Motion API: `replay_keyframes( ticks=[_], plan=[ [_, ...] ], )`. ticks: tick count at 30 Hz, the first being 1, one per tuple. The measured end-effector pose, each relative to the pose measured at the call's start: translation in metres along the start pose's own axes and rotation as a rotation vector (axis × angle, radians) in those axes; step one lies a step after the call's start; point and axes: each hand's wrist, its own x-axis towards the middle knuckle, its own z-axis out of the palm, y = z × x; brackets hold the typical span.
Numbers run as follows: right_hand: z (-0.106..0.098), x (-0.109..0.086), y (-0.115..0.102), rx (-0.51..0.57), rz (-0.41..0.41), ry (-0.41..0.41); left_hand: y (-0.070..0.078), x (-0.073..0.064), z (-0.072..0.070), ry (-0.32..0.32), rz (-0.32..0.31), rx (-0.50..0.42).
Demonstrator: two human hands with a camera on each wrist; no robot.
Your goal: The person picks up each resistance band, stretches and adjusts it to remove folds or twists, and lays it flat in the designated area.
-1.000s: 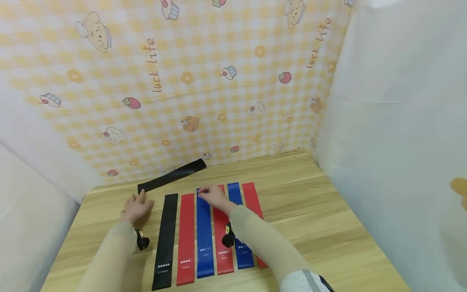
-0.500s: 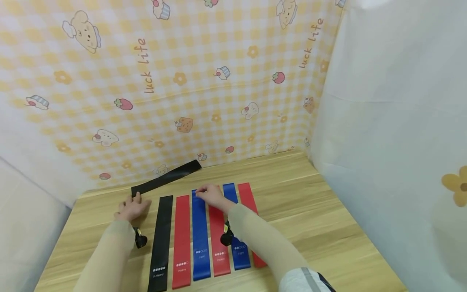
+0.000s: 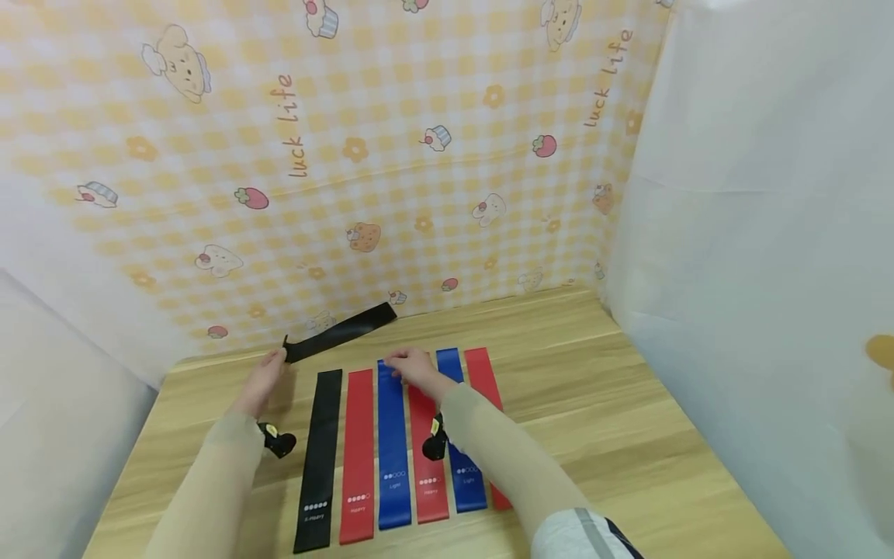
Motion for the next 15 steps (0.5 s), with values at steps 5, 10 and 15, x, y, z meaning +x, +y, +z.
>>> replay_keyframes(
  ticks=[5,10,15],
  plan=[
    [0.008,0.002,-0.003,0.11,0.028,-0.031,0.029,-0.011,0.01,-0.035,0.071,-0.094],
    [0.021,0.002,-0.011,0.23,0.031,-0.151,0.054,-0.024,0.016,-0.093,0.133,-0.118],
    [0.033,0.003,-0.025,0.406,0.039,-0.28,0.073,-0.042,0.016,-0.103,0.237,-0.128]
  ],
)
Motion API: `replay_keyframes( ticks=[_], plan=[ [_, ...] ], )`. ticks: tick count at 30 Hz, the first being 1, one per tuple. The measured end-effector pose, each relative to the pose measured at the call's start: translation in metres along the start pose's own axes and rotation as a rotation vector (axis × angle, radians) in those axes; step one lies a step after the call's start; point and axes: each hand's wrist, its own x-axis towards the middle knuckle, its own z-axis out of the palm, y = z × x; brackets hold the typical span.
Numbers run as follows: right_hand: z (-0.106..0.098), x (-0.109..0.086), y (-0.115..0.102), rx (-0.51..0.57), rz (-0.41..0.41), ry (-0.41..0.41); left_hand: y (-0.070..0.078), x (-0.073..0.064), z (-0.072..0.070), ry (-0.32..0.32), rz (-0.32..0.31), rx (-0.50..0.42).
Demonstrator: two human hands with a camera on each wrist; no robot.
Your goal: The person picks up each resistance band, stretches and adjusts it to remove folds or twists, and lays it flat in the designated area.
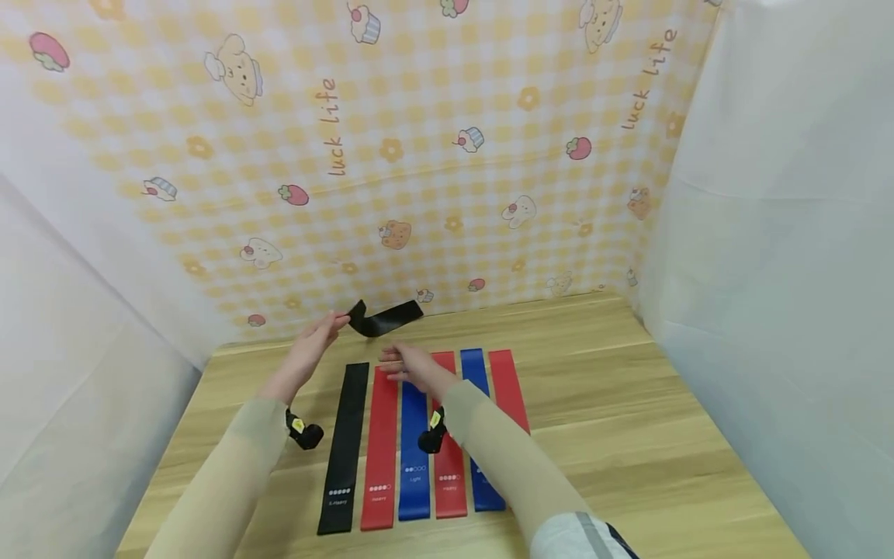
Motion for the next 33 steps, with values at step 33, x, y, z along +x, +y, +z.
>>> replay_keyframes(
  ticks=[33],
  plan=[
    [0.015,0.003,-0.037,0.651,0.024,0.021,0.002,-0.101,0.061,-0.14,0.4,0.555]
  ],
)
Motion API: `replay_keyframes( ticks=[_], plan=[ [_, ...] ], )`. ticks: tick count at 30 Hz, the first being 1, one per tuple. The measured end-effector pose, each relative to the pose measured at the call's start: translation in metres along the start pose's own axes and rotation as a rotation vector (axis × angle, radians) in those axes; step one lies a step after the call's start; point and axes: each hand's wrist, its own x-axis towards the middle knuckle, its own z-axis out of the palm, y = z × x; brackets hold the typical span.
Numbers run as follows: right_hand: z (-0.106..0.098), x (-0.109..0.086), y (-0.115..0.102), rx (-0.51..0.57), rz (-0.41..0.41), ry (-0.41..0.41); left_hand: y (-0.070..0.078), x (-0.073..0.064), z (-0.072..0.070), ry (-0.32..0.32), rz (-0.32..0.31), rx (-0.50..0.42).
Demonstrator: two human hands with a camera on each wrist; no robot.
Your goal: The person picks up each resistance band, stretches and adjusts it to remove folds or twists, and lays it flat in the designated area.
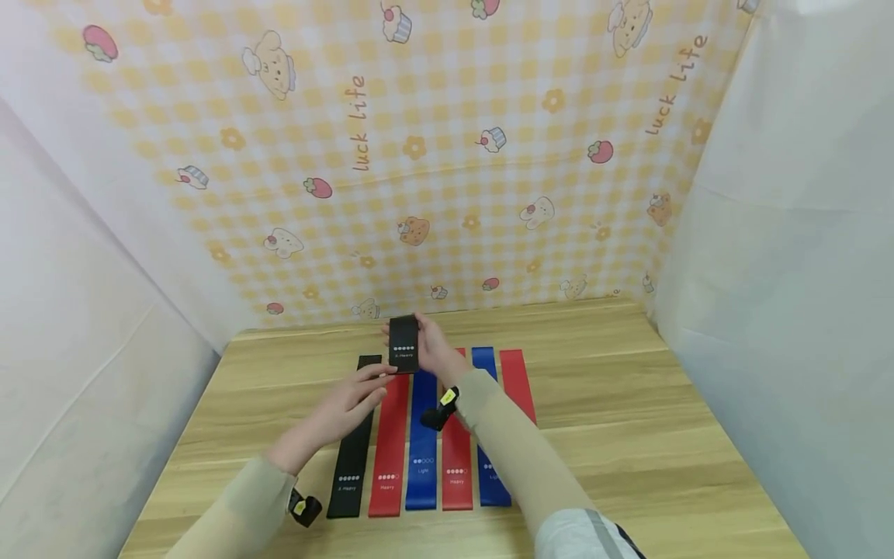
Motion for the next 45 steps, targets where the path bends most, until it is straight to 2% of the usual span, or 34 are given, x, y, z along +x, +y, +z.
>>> replay_keyframes(
  ticks=[3,7,15,24,26,28,33,35,38,42,45],
  plan=[
    [-0.002,-0.003,-0.003,0.052,0.021,-0.035,0.003,-0.006,0.004,-0.009,-0.001,-0.004],
    [-0.004,-0.006,-0.006,0.042,0.014,-0.043,0.006,-0.013,0.01,0.006,0.012,-0.001],
    [-0.008,-0.011,-0.007,0.008,-0.019,0.051,0.009,-0.023,0.023,0.044,0.003,-0.058],
    [-0.013,-0.023,-0.002,0.074,-0.004,0.07,0.006,-0.027,0.048,0.198,-0.02,-0.257],
    [-0.012,-0.026,-0.001,0.063,-0.013,0.074,0.007,-0.027,0.054,0.243,-0.05,-0.339],
    [-0.01,-0.03,-0.001,0.048,-0.024,0.072,0.007,-0.026,0.059,0.293,-0.11,-0.446],
    [-0.003,-0.035,0.0,0.042,-0.048,0.06,0.01,-0.022,0.068,0.424,-0.286,-0.821],
    [-0.001,-0.037,0.0,0.047,-0.05,0.06,0.011,-0.019,0.069,0.482,-0.336,-0.971],
    [0.002,-0.039,0.001,0.057,-0.052,0.073,0.012,-0.015,0.071,0.562,-0.386,-1.161],
    [0.006,-0.041,0.001,0.063,-0.052,0.086,0.011,-0.011,0.073,0.639,-0.429,-1.342],
    [0.009,-0.043,0.002,0.063,-0.044,0.084,0.011,-0.01,0.075,0.67,-0.455,-1.459]
  ],
)
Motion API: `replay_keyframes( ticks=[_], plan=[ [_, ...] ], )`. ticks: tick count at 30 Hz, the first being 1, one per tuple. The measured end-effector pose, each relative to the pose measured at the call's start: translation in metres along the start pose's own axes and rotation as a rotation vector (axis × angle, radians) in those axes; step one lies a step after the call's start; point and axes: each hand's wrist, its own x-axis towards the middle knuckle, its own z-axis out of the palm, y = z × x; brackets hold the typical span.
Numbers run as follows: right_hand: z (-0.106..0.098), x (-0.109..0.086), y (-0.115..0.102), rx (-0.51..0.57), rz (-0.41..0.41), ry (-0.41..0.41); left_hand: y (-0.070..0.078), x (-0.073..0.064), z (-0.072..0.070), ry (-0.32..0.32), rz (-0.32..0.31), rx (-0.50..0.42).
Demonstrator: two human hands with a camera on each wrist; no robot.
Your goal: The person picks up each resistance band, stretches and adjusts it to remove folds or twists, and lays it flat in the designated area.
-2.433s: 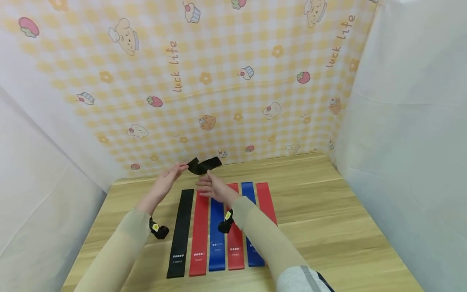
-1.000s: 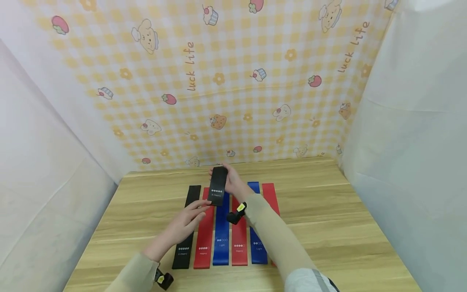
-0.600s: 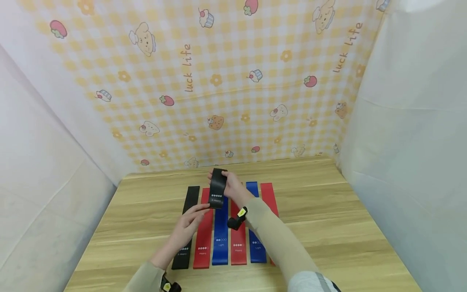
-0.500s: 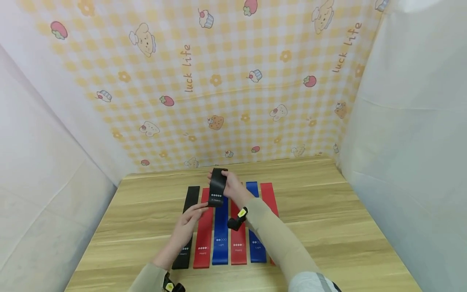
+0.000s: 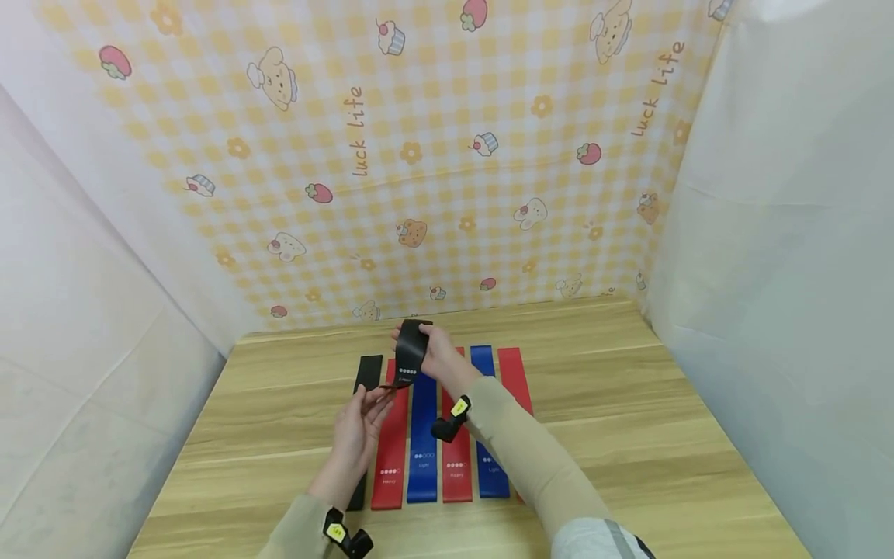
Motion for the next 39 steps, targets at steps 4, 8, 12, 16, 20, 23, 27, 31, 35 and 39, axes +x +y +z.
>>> replay_keyframes(
  ticks=[4,8,12,16,20,23,27,31,35,39],
  plan=[
    [0.003,0.0009,0.0014,0.006,0.006,0.002,-0.0005,0.0018,-0.0004,0.027,-0.044,-0.09],
    [0.0046,0.0007,0.0022,0.006,0.006,0.02,-0.0011,0.0033,0.0,0.035,-0.067,-0.147],
    [0.0055,-0.0021,0.003,-0.009,0.006,0.011,-0.002,0.0035,0.0009,0.045,-0.08,-0.162],
    [0.0059,-0.0033,0.0033,-0.019,0.001,-0.002,-0.0033,0.005,0.0005,0.04,-0.074,-0.139],
    [0.0047,-0.0038,0.0022,-0.032,-0.01,0.003,-0.0053,0.0052,0.0018,0.021,-0.058,-0.067],
    [0.0028,-0.0046,0.0009,-0.045,-0.021,0.001,-0.0065,0.004,0.0039,0.001,-0.059,0.024],
    [0.0015,-0.0056,0.0008,-0.065,-0.019,-0.007,-0.0067,0.0021,0.0061,-0.015,-0.084,0.133],
    [0.0014,-0.0064,0.0007,-0.083,-0.013,-0.017,-0.0069,0.0013,0.0077,-0.026,-0.093,0.186],
    [0.0004,-0.0064,0.0002,-0.104,-0.005,-0.02,-0.0069,0.0001,0.0082,-0.053,-0.068,0.227],
    [-0.0033,-0.006,-0.0007,-0.137,-0.009,-0.02,-0.0063,-0.0046,0.0094,-0.085,-0.035,0.302]
  ],
)
